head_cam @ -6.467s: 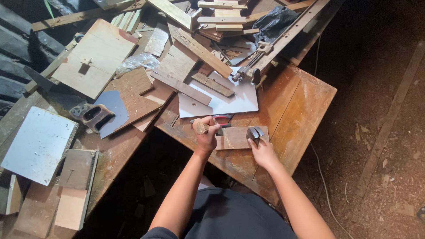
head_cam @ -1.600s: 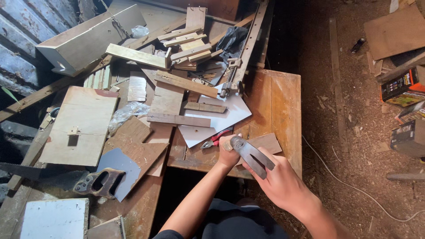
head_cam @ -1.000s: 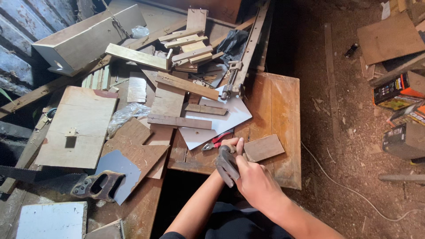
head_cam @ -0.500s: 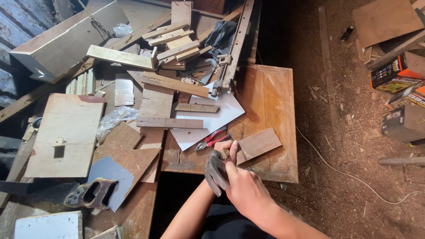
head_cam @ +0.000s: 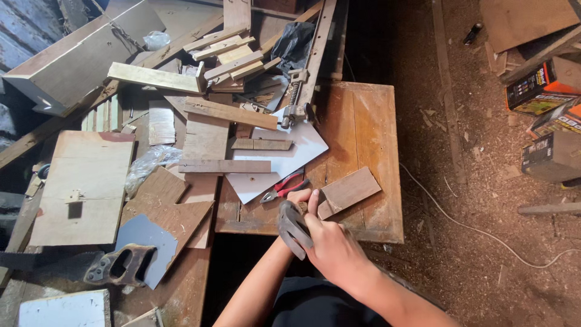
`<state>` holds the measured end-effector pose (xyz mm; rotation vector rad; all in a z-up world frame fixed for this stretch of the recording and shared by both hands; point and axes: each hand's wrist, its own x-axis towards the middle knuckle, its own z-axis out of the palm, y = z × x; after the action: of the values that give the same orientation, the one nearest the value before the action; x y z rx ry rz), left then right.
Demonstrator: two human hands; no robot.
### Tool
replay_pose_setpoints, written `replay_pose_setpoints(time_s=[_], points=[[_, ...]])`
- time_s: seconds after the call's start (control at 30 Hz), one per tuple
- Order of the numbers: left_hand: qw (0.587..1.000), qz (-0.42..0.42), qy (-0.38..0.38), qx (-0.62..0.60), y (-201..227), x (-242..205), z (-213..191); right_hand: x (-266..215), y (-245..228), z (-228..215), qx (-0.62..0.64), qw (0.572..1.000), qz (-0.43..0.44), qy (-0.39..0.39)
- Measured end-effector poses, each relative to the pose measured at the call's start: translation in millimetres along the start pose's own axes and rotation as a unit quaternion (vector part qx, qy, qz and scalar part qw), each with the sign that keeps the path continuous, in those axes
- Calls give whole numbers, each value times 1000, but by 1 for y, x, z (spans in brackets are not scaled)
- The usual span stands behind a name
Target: The person uses a chisel and hammer to carve a rectangular wooden block on a workbench. They repeatedly position the chisel and strike it with the hammer to remove wood shavings, occasionally adjusting the block's orientation.
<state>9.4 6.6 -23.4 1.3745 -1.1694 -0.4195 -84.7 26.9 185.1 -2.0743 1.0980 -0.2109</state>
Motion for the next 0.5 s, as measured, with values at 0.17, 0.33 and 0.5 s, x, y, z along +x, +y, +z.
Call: replay_pose_setpoints(time_s=[0.17,0.33,0.5], points=[[992,7,-20,-127,-14,14,10,13,30,-8,12,993,114,-32],[985,-85,32,-147,2,18,-9,31,105,-20,28,980,112,161],[907,-120,113,-389,18,35,-17,67,205,-12,-91,990,88,63]])
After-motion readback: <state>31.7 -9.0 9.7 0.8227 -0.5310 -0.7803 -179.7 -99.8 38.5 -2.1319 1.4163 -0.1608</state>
